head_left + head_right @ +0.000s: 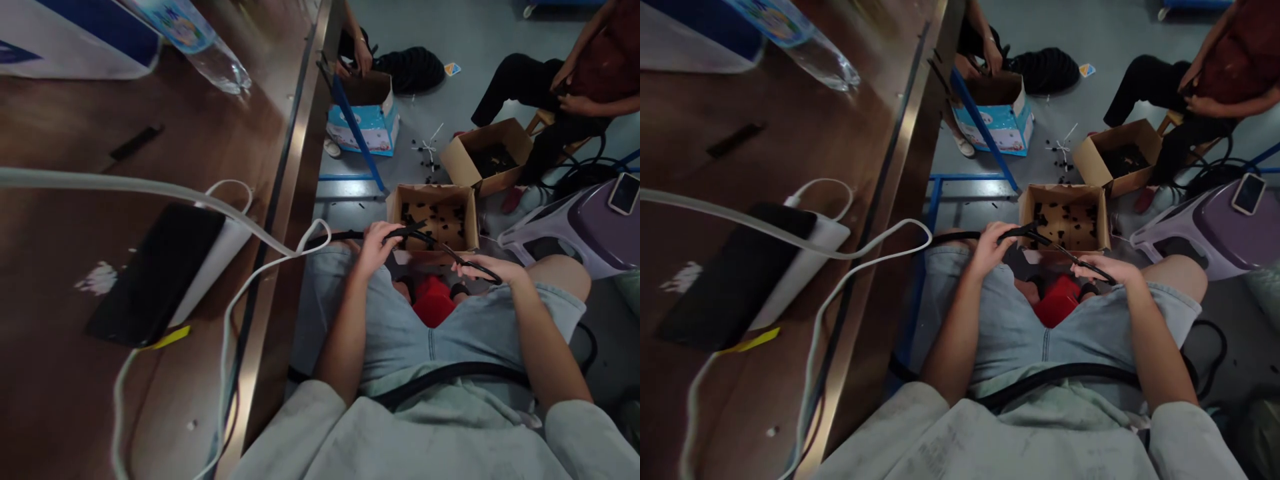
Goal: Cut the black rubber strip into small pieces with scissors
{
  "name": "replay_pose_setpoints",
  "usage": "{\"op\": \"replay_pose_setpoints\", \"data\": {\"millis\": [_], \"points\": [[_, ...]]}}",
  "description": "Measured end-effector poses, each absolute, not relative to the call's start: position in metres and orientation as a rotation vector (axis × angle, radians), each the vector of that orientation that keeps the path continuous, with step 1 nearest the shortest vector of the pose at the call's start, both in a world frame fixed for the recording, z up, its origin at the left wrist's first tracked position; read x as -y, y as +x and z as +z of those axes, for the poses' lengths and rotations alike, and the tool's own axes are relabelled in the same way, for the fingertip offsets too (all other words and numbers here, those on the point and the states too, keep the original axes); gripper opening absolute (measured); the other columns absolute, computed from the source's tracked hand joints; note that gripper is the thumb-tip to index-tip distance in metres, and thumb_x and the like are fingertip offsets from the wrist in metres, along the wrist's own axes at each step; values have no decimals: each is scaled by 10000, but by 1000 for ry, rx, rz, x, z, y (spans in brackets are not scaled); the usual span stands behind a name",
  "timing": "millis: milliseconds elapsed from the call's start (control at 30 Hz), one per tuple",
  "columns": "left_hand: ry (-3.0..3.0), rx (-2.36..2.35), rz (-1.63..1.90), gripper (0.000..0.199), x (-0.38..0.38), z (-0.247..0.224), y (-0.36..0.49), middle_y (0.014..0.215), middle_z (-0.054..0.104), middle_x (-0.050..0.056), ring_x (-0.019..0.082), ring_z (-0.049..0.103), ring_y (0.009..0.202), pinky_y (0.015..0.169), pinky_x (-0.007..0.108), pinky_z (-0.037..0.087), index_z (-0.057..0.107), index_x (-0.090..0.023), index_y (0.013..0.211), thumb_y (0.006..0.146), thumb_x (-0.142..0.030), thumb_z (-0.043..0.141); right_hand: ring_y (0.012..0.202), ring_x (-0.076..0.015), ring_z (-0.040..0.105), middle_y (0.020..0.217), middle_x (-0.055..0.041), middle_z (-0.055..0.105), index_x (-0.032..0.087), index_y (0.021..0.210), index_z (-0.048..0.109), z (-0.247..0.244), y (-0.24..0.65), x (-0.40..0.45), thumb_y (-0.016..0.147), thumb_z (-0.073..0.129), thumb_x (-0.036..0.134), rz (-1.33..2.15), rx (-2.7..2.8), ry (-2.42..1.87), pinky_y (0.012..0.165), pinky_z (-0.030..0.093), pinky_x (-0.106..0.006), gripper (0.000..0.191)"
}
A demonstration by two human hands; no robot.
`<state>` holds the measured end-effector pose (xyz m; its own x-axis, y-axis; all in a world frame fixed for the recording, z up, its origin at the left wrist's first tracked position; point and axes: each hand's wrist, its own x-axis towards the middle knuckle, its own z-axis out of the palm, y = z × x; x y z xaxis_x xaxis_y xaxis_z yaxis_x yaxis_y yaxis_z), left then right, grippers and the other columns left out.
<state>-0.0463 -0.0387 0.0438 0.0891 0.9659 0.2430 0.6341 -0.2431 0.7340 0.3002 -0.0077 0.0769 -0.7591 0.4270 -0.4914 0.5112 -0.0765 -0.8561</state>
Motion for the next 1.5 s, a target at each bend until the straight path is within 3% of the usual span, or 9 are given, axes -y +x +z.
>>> {"op": "replay_pose_setpoints", "data": {"millis": [267, 933, 1233, 1500], "points": [[2034, -1682, 766, 295, 47, 55, -33, 1077, 701, 72, 256, 574, 1069, 978, 401, 421, 720, -254, 1249, 1037, -366, 548, 736, -191, 582, 814, -44, 648, 194, 1095, 724, 67, 285, -7, 939, 510, 773, -1981, -2094, 1002, 651, 472, -293, 636], [1970, -1561, 768, 343, 21, 24, -30, 1071, 705, 61, 243, 598, 1057, 962, 387, 414, 707, -246, 1245, 1055, -450, 508, 653, -176, 571, 722, -27, 633, 187, 930, 699, 59, 279, -27, 895, 524, 812, -1881, -2055, 1077, 591, 390, -278, 650], [1953, -1678, 718, 324, 19, 25, -42, 1080, 706, 70, 258, 600, 1088, 957, 397, 419, 718, -255, 1243, 1058, -413, 504, 527, -138, 460, 566, 19, 496, 184, 835, 658, 59, 266, -33, 883, 531, 810, -1838, -1933, 1268, 504, 316, -261, 640], [1884, -1644, 697, 283, 19, 27, -46, 1116, 715, 50, 268, 588, 1136, 1055, 437, 392, 741, -302, 1214, 1033, -388, 541, 614, -165, 502, 657, 1, 557, 201, 885, 665, 51, 264, -34, 856, 564, 817, -1895, -2006, 1109, 553, 361, -279, 625]]}}
